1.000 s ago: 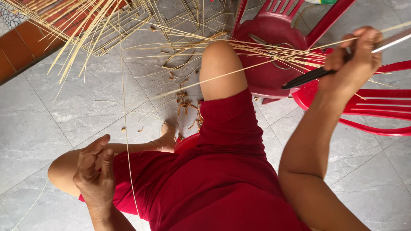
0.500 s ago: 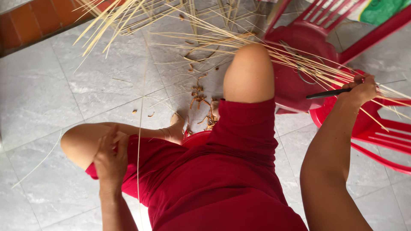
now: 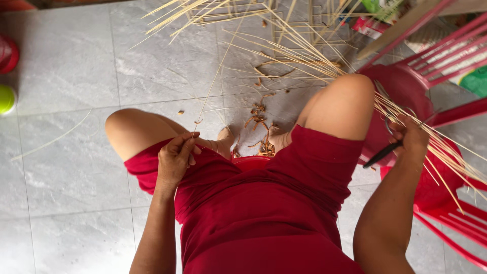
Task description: The person sits on a tiled floor and uses a knife to peel thin strips from bamboo stalks. They hold the stalks in their left hand and scrape the knife along the length to remove the outer layer, creating a pile of shavings. The person occasionally gathers the processed strips and places them on a nearby red plastic chair.
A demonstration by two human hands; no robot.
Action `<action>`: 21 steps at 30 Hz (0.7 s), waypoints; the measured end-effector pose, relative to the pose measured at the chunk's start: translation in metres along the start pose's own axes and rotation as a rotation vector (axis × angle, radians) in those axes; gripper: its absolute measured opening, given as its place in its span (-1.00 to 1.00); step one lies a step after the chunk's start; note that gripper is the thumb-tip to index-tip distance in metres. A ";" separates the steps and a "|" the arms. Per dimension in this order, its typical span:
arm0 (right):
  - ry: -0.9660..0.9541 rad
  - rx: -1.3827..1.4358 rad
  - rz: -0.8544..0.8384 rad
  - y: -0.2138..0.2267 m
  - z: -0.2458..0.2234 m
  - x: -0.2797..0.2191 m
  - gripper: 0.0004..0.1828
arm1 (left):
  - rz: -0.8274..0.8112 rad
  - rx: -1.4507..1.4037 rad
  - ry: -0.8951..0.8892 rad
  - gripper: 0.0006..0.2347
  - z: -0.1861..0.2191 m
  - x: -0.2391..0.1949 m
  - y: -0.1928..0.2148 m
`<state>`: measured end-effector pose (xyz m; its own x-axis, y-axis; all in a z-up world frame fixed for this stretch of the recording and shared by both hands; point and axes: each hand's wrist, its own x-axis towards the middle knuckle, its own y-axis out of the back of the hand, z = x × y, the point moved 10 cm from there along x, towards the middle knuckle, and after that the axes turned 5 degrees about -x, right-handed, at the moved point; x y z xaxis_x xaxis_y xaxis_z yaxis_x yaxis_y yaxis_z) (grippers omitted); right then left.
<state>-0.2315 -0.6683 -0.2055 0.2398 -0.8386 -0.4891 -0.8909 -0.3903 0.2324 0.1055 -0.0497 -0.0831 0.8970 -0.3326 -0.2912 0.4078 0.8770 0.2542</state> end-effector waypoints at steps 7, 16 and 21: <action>0.255 -0.234 -0.198 -0.063 -0.106 -0.111 -0.29 | -0.092 -0.314 -0.033 -0.78 0.029 -0.023 0.009; 0.565 -0.054 -0.899 -0.236 -0.143 -0.293 -0.50 | -0.181 -0.434 -0.126 -0.81 0.068 -0.021 -0.007; 0.446 0.001 -1.041 -0.318 -0.131 -0.357 -0.65 | -0.306 -0.340 -0.209 -0.82 0.098 -0.027 -0.059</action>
<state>0.0163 -0.2944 0.0054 0.9808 -0.1670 -0.1011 -0.1781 -0.9775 -0.1130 0.0741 -0.1270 -0.0001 0.7745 -0.6237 -0.1056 0.6095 0.7805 -0.1393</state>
